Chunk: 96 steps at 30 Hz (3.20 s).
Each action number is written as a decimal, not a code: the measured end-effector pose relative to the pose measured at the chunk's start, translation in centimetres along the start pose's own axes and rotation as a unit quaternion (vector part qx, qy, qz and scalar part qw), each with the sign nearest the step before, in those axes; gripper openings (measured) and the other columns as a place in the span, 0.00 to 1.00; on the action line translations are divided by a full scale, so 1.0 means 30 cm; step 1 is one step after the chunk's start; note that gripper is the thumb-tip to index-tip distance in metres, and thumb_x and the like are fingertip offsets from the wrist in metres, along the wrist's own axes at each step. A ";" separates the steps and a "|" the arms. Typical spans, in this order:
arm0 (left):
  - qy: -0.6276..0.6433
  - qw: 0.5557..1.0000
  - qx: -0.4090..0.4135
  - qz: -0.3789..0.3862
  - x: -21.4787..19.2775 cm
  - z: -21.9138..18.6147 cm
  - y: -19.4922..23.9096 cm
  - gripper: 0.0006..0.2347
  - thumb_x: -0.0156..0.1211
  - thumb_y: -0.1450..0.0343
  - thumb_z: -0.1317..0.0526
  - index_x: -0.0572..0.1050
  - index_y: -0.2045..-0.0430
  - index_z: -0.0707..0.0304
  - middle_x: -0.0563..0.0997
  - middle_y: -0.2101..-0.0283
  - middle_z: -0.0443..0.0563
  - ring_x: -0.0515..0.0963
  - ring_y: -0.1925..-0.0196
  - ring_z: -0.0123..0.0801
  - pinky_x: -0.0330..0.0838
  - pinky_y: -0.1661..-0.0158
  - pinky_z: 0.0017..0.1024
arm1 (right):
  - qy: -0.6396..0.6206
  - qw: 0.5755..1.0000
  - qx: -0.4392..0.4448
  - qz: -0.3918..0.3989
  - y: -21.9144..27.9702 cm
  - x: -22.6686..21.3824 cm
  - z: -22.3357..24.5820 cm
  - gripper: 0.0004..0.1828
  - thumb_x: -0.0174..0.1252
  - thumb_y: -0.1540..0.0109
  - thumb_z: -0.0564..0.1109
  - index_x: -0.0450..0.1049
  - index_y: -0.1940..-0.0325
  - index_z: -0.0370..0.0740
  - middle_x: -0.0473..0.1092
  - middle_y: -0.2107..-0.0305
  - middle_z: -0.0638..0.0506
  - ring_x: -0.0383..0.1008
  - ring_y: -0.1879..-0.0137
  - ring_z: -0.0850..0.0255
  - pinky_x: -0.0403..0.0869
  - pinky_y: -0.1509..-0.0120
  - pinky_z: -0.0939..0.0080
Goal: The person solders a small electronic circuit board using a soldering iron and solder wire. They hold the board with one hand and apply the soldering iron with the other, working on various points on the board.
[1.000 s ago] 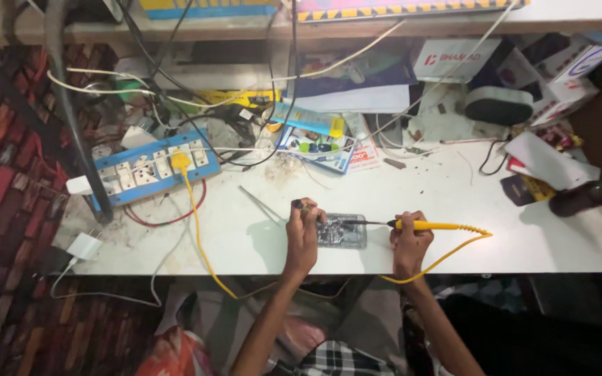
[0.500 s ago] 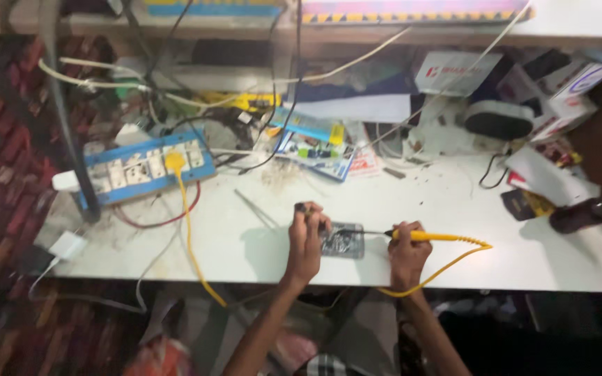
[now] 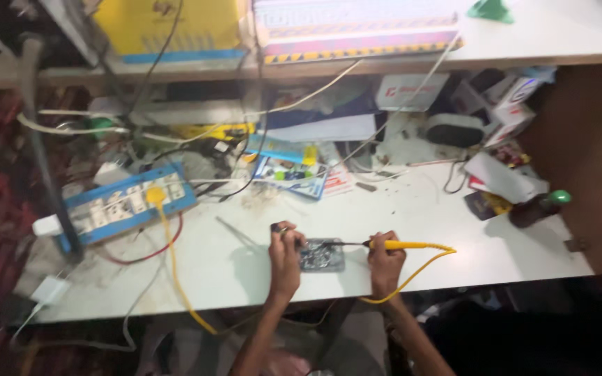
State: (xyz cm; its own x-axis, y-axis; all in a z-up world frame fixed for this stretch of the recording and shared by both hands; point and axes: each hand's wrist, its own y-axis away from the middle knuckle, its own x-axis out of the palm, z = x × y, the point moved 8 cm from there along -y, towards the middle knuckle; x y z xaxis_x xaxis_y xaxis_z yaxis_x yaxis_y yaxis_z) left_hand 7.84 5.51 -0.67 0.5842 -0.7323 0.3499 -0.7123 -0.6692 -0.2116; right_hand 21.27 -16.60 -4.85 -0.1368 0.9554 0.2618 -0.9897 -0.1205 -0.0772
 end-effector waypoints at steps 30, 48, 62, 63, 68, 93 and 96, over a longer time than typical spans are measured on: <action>-0.044 0.998 -0.020 0.026 -0.012 -0.008 -0.011 0.11 0.42 0.20 0.55 0.64 0.57 0.65 0.72 0.72 0.47 0.62 0.75 0.20 0.57 0.74 0.22 | -0.003 1.000 0.020 0.017 0.009 0.036 0.040 0.13 0.54 0.32 0.42 0.66 0.70 0.39 0.64 0.80 0.59 0.56 0.79 0.75 0.55 0.78 0.70; -0.021 1.000 0.004 0.020 -0.057 0.019 0.011 0.13 0.40 0.19 0.51 0.63 0.52 0.63 0.73 0.71 0.47 0.63 0.75 0.21 0.58 0.73 0.21 | -0.012 0.999 0.015 0.041 0.030 0.064 0.098 0.17 0.50 0.28 0.51 0.66 0.66 0.36 0.62 0.82 0.54 0.61 0.82 0.69 0.61 0.79 0.67; -0.027 0.998 0.001 0.049 -0.025 -0.006 0.012 0.15 0.42 0.19 0.50 0.65 0.53 0.65 0.72 0.72 0.46 0.63 0.74 0.20 0.58 0.73 0.21 | 0.048 0.998 -0.001 0.039 0.046 0.067 0.121 0.14 0.50 0.28 0.46 0.67 0.65 0.35 0.62 0.80 0.55 0.60 0.81 0.72 0.59 0.79 0.70; -0.040 0.998 -0.002 0.051 -0.024 -0.011 0.013 0.16 0.42 0.19 0.50 0.65 0.52 0.65 0.71 0.72 0.46 0.64 0.73 0.20 0.58 0.72 0.22 | 0.042 0.998 -0.001 0.036 0.047 0.066 0.120 0.14 0.50 0.29 0.46 0.67 0.66 0.35 0.63 0.80 0.55 0.60 0.82 0.71 0.59 0.80 0.69; -0.090 0.993 0.022 0.071 -0.011 -0.038 0.018 0.19 0.40 0.19 0.47 0.65 0.50 0.67 0.69 0.73 0.45 0.64 0.72 0.22 0.60 0.69 0.24 | 0.028 0.999 0.015 0.040 0.036 0.075 0.109 0.15 0.49 0.28 0.47 0.67 0.66 0.36 0.64 0.80 0.55 0.61 0.81 0.72 0.60 0.79 0.70; -0.050 0.996 -0.018 0.066 -0.013 -0.020 0.023 0.16 0.38 0.18 0.51 0.65 0.50 0.66 0.65 0.73 0.44 0.61 0.70 0.23 0.58 0.67 0.25 | 0.248 0.906 -0.098 0.329 -0.109 0.388 0.315 0.18 0.55 0.31 0.48 0.69 0.72 0.37 0.65 0.81 0.56 0.60 0.75 0.74 0.59 0.72 0.70; -0.054 0.996 0.020 0.071 -0.007 -0.047 0.022 0.16 0.41 0.18 0.51 0.65 0.50 0.67 0.66 0.72 0.45 0.63 0.69 0.24 0.61 0.65 0.26 | 0.253 0.920 -0.117 0.275 -0.127 0.375 0.303 0.16 0.55 0.32 0.48 0.68 0.72 0.38 0.64 0.81 0.56 0.59 0.74 0.74 0.58 0.72 0.70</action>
State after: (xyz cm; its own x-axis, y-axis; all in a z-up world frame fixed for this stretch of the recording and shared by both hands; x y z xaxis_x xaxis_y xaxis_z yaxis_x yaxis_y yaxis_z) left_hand 6.69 5.42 0.42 0.5181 -0.8282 0.2136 -0.7764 -0.5602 -0.2889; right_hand 23.11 -7.85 7.14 -0.5187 0.7771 -0.3563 -0.7324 -0.6190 -0.2836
